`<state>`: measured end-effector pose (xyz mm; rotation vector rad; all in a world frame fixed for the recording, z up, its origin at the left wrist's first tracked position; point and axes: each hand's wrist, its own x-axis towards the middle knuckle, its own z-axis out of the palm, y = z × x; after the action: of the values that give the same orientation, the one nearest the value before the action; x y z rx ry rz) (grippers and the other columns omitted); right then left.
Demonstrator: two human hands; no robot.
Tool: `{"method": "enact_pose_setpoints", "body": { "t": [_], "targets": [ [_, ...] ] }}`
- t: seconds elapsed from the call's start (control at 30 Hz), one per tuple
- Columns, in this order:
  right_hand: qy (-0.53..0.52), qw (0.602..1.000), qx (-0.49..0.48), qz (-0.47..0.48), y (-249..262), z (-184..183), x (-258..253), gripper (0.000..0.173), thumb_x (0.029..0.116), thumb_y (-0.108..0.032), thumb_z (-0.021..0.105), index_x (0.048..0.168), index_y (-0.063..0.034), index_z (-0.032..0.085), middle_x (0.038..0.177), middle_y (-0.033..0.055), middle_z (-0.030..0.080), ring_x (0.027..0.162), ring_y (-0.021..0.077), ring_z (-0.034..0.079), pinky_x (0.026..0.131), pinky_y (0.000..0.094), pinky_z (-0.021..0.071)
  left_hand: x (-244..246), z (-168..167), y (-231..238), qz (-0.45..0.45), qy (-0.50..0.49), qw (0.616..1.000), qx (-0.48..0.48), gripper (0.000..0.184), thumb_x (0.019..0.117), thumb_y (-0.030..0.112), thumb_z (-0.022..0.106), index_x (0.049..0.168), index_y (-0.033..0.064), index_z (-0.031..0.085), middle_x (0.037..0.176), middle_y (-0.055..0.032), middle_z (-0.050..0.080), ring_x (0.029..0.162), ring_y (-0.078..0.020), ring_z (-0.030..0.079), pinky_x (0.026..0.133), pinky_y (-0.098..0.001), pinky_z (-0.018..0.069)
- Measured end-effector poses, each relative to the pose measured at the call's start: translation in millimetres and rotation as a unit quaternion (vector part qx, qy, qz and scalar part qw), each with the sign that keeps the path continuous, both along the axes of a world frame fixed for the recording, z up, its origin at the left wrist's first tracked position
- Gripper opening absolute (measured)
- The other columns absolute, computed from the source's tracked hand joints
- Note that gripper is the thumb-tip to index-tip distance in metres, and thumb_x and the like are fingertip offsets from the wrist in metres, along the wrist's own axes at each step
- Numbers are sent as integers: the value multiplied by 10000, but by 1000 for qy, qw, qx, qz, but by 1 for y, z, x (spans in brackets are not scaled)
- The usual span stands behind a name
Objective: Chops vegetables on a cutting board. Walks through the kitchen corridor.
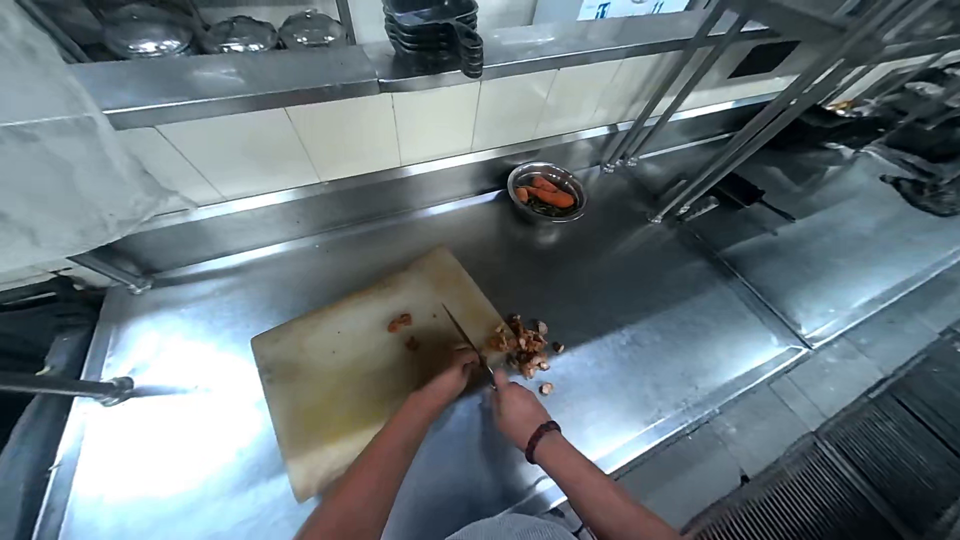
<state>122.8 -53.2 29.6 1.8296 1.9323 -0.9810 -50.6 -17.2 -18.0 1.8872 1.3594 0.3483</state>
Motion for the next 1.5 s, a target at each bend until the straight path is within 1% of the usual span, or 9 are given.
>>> {"method": "enact_pose_setpoints", "body": {
  "t": [0.13, 0.27, 0.33, 0.43, 0.67, 0.83, 1.03, 1.33, 1.5],
  "targets": [
    [32, 999, -18, 22, 15, 19, 17, 468, 1101, -403, 400, 1440, -86, 457, 1159, 213, 690, 1097, 389, 690, 957, 577, 541, 0, 9, -5, -28, -16, 999, 5, 255, 1028, 131, 526, 1144, 36, 732, 1250, -120, 696, 1256, -217, 614, 1134, -363, 445],
    [50, 999, -8, 17, -3, 36, 26, 433, 1099, -421, 396, 1381, -107, 496, 1020, 177, 703, 984, 364, 711, 884, 556, 560, -21, 35, -21, 126, 92, 987, 34, 281, 1052, 271, 535, 1218, 135, 717, 1362, -57, 638, 1350, -202, 537, 1169, -406, 414],
    [70, 997, -26, 28, -18, 30, 29, 416, 1098, -416, 399, 1351, -102, 503, 972, 171, 694, 937, 362, 710, 846, 555, 565, -40, 38, -21, 199, 164, 962, 90, 270, 992, 260, 610, 1219, 169, 724, 1382, -57, 627, 1373, -255, 510, 1152, -476, 412],
    [80, 994, -54, 43, -35, 7, 37, 405, 1099, -414, 409, 1333, -96, 502, 976, 185, 692, 942, 376, 711, 843, 567, 565, -58, 35, -13, 226, 192, 954, 31, 260, 992, 191, 609, 1227, 137, 706, 1386, -61, 628, 1364, -269, 517, 1157, -443, 422],
    [46, 999, -19, -6, -18, 7, 45, 427, 1100, -417, 390, 1375, -106, 491, 1021, 178, 701, 990, 368, 710, 879, 557, 561, -35, 28, -1, 181, 74, 980, -48, 207, 986, 210, 665, 1164, 120, 719, 1199, -50, 693, 1112, -180, 668, 1022, -395, 544],
    [-19, 1000, -17, 11, 4, 44, 9, 438, 1099, -386, 391, 1431, -109, 456, 1145, 199, 699, 1079, 391, 702, 915, 577, 560, 0, 24, 7, 135, 44, 989, -28, 208, 971, 231, 676, 1124, 107, 741, 1203, -56, 698, 1147, -186, 656, 1049, -398, 520],
    [-65, 994, -77, 48, 7, 96, 5, 441, 1088, -331, 437, 1452, -83, 419, 1189, 230, 677, 1123, 420, 681, 924, 608, 548, -7, 24, 7, 74, 38, 996, -22, 200, 978, 236, 659, 1113, 125, 757, 1217, -50, 704, 1163, -180, 657, 1057, -409, 515],
    [-6, 1000, -8, 23, 12, 13, -6, 439, 1102, -379, 376, 1443, -109, 440, 1150, 196, 699, 1082, 382, 707, 921, 568, 565, -13, 17, 7, 60, 11, 997, -47, 230, 1025, 227, 596, 1160, 122, 749, 1239, -47, 702, 1195, -153, 641, 1094, -370, 487],
    [-49, 995, -75, 50, 6, 87, 3, 426, 1091, -342, 426, 1430, -82, 432, 1149, 223, 686, 1095, 411, 691, 916, 594, 552, -10, 23, 2, 61, 11, 998, -17, 281, 947, 337, 661, 1060, 101, 763, 1120, -66, 727, 1097, -186, 679, 1009, -406, 535]
  ]
}}
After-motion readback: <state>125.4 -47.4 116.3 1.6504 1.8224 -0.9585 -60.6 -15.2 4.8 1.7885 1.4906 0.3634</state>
